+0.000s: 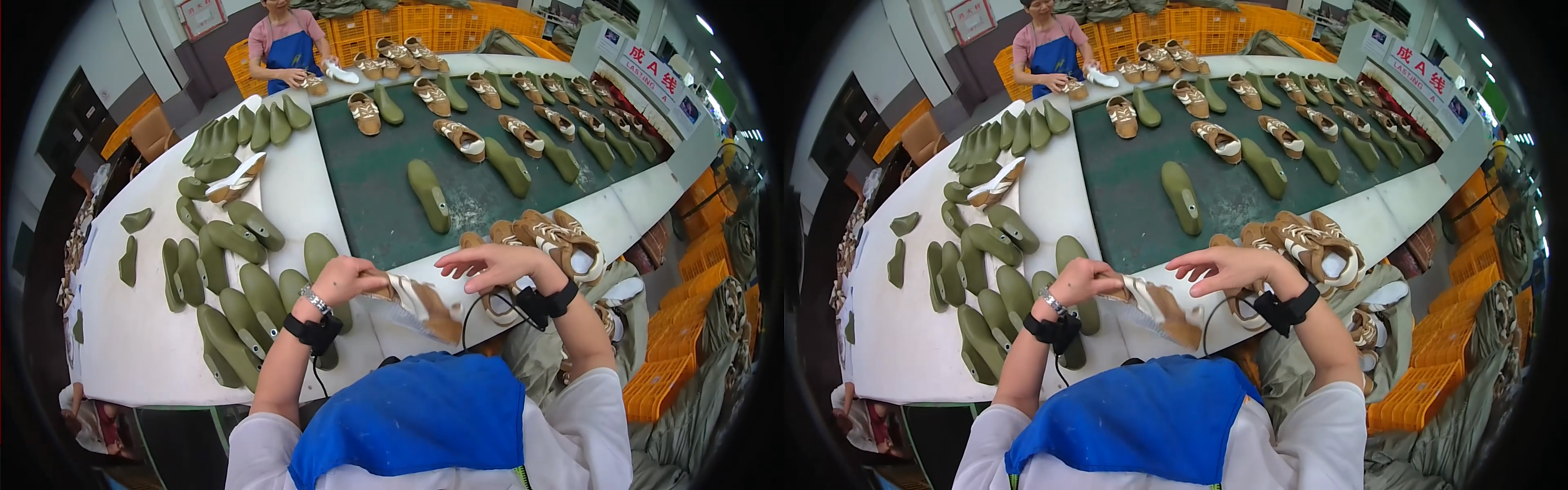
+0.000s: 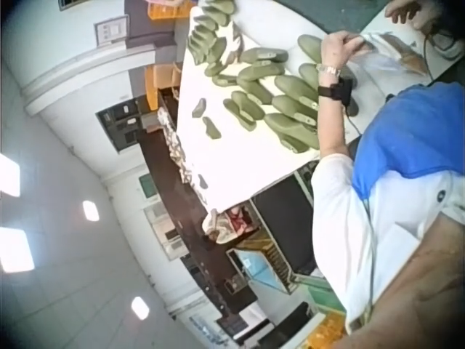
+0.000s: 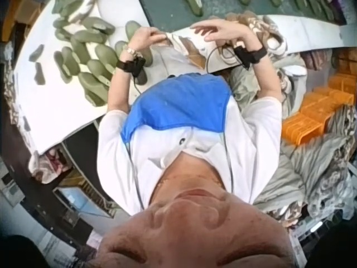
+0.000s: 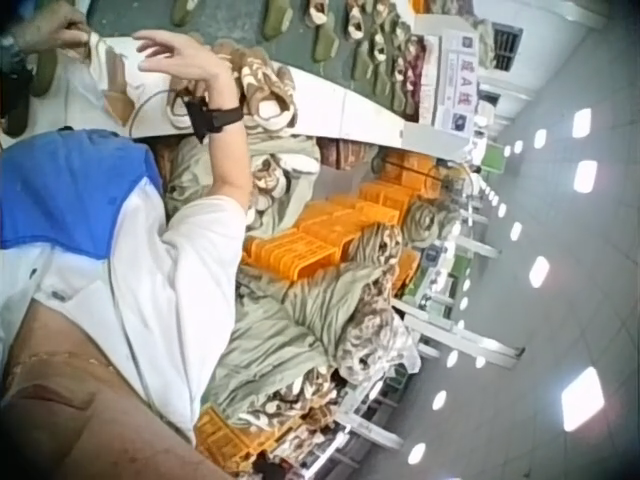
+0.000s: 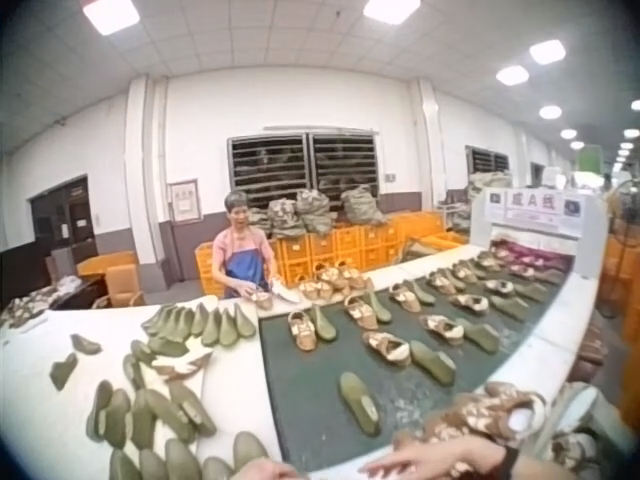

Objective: The recorder is sorting and assembling shoe components, specifically placing shoe uppers onto green shoe lasts on a conveyor assembly line.

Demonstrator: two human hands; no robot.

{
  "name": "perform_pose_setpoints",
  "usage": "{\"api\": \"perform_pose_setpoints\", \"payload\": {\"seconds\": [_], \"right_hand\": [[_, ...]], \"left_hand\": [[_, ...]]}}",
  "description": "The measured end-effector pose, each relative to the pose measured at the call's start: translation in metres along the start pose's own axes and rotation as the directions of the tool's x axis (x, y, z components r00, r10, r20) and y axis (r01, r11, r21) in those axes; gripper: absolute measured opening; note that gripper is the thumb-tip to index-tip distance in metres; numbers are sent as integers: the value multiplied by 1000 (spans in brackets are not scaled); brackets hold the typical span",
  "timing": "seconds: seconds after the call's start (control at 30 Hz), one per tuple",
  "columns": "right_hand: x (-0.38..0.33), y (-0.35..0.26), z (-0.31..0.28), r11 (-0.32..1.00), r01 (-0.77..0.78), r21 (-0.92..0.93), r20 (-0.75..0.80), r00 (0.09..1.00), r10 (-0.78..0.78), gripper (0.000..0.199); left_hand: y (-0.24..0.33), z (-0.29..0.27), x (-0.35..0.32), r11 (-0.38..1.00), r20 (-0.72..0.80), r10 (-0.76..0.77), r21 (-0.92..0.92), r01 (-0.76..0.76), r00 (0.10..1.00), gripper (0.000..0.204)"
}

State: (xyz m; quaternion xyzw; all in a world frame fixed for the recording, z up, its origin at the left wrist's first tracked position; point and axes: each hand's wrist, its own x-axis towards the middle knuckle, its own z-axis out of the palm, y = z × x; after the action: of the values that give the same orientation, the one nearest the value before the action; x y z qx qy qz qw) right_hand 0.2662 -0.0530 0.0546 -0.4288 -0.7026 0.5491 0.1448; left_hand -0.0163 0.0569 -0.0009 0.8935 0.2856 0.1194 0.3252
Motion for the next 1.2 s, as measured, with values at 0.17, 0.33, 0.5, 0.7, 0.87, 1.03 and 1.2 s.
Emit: {"api": "perform_pose_setpoints", "payload": {"seconds": [0.17, 0.33, 0.5, 0.7, 0.87, 1.03, 1.2], "right_hand": [[-4, 20, 11, 987, -82, -142, -156, 986, 60, 64], [9, 33, 15, 991, 60, -121, -430, 897, -106, 59], [22, 22, 3, 917, 104, 386, -328, 944, 31, 34], [34, 10, 13, 919, -16, 394, 179, 982, -59, 46], [37, 33, 75, 881, -240, 408, 380, 922, 75, 55], [32, 74, 89, 724, -331, 606, 358, 925, 123, 54], [26, 62, 80, 584, -284, 760, 302, 951, 70, 49]], "left_hand": [[-19, -10, -1, 926, -88, -358, -157, 342, 929, 45], [-33, -14, -3, 870, -29, -413, -310, 384, 910, 52], [-12, -24, -11, 671, 12, -303, -707, 223, 953, 31], [2, -26, -36, 645, 104, -442, -654, 396, 891, 19], [-50, 44, -81, 928, 325, -123, -296, 224, 938, 33], [-59, 47, -112, 693, 439, 1, -648, 316, 898, 52], [-45, 38, -115, 822, 296, -158, -489, 291, 942, 44]]}}
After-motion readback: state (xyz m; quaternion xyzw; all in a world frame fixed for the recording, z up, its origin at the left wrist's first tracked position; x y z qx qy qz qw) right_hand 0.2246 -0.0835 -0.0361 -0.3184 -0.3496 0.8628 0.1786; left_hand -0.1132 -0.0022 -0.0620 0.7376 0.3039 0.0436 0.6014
